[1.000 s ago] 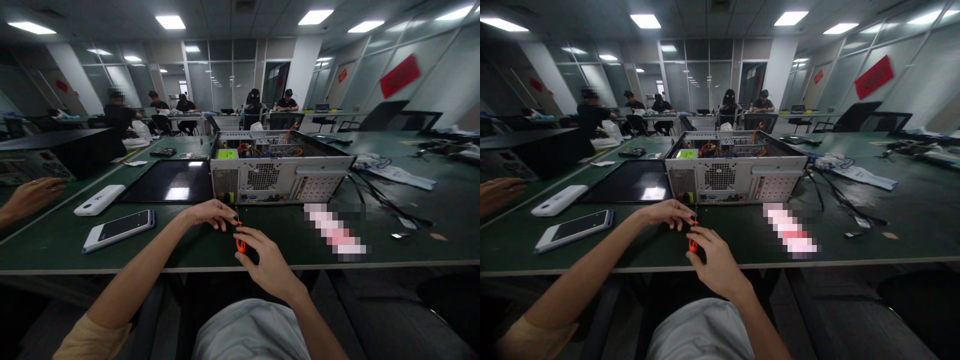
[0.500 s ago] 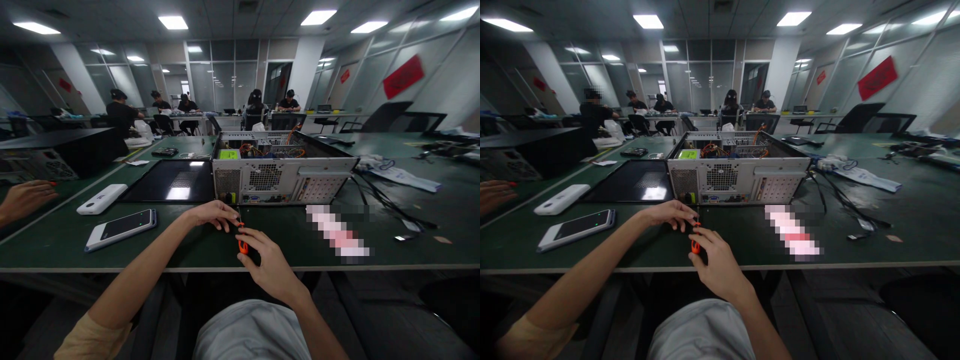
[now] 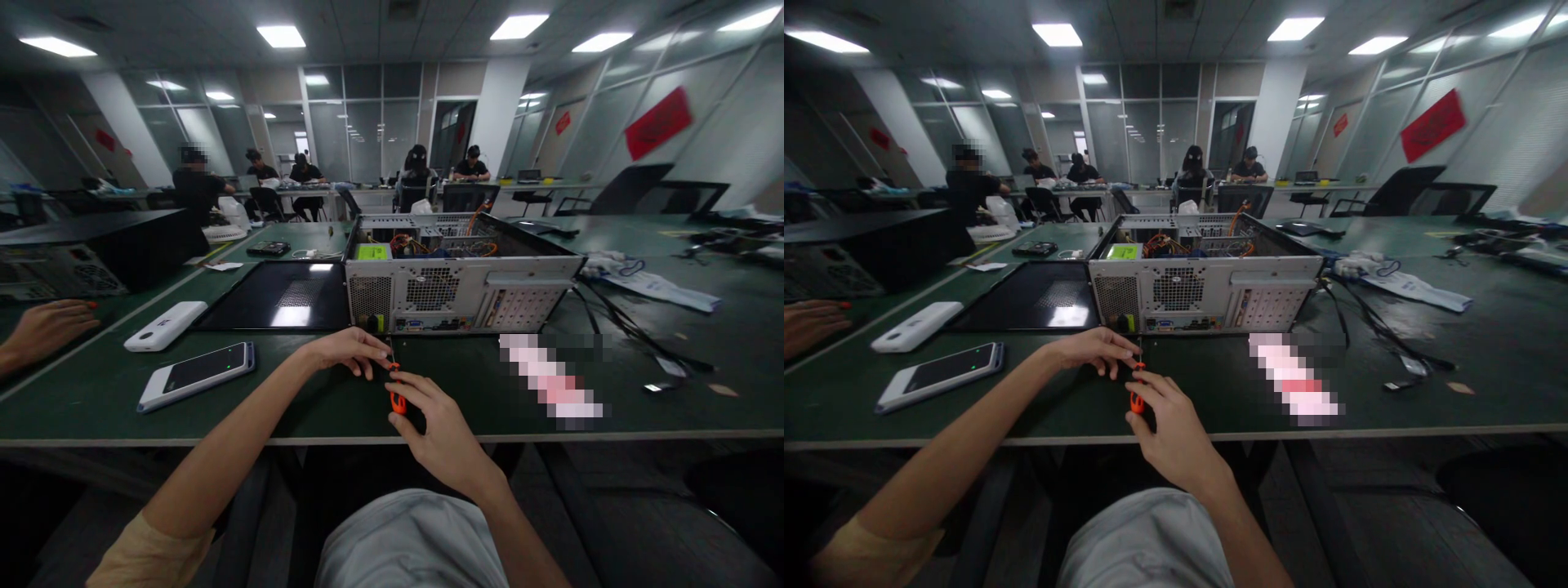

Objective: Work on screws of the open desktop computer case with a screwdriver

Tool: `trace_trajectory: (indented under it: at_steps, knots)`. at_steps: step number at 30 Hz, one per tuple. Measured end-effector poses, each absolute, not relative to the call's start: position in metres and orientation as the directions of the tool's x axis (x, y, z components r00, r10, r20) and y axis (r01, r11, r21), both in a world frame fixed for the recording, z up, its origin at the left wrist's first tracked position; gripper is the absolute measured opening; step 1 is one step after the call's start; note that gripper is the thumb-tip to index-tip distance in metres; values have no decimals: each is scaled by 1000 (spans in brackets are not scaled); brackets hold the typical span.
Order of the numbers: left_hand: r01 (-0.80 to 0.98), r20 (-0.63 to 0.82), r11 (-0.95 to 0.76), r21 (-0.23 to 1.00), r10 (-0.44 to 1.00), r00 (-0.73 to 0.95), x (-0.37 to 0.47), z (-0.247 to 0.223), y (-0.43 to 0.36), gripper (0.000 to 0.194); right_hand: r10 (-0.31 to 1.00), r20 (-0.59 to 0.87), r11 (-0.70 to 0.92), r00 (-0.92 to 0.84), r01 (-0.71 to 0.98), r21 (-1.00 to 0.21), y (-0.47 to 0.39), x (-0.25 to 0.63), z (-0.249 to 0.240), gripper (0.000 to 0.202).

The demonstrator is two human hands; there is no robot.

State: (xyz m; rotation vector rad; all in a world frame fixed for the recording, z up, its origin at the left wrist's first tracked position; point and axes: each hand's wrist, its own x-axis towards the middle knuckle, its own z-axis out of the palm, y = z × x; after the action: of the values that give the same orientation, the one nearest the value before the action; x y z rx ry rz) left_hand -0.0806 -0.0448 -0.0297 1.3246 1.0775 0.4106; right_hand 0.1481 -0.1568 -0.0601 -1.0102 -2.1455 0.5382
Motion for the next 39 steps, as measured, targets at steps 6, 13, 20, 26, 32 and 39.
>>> trace_trajectory:
  at_steps: [6, 13, 20, 26, 32, 39]
  knots:
    - [322, -394, 257, 911, 773, 497, -81, -29, -45, 56, 797, 408, 598, -445, 493, -632, -158, 148, -60, 36]
    - [330, -389, 244, 912, 771, 505, -81, -29, -45, 56, 800, 459, 598, -386, 459, -657, -158, 146, -62, 29]
    - [386, -373, 177, 905, 765, 525, -81, -27, -46, 50, 773, 518, 623, -367, 595, -508, -157, 142, -66, 27]
    - [394, -365, 163, 905, 773, 518, -80, -29, -45, 49, 725, 602, 643, -335, 641, -418, -156, 141, -69, 22]
    - [408, -350, 135, 903, 783, 515, -78, -30, -46, 52, 717, 615, 621, -330, 702, -347, -157, 140, -73, 24]
    - [389, -300, 84, 917, 788, 538, -76, -32, -48, 59, 726, 601, 594, -334, 746, -302, -158, 139, -73, 24]
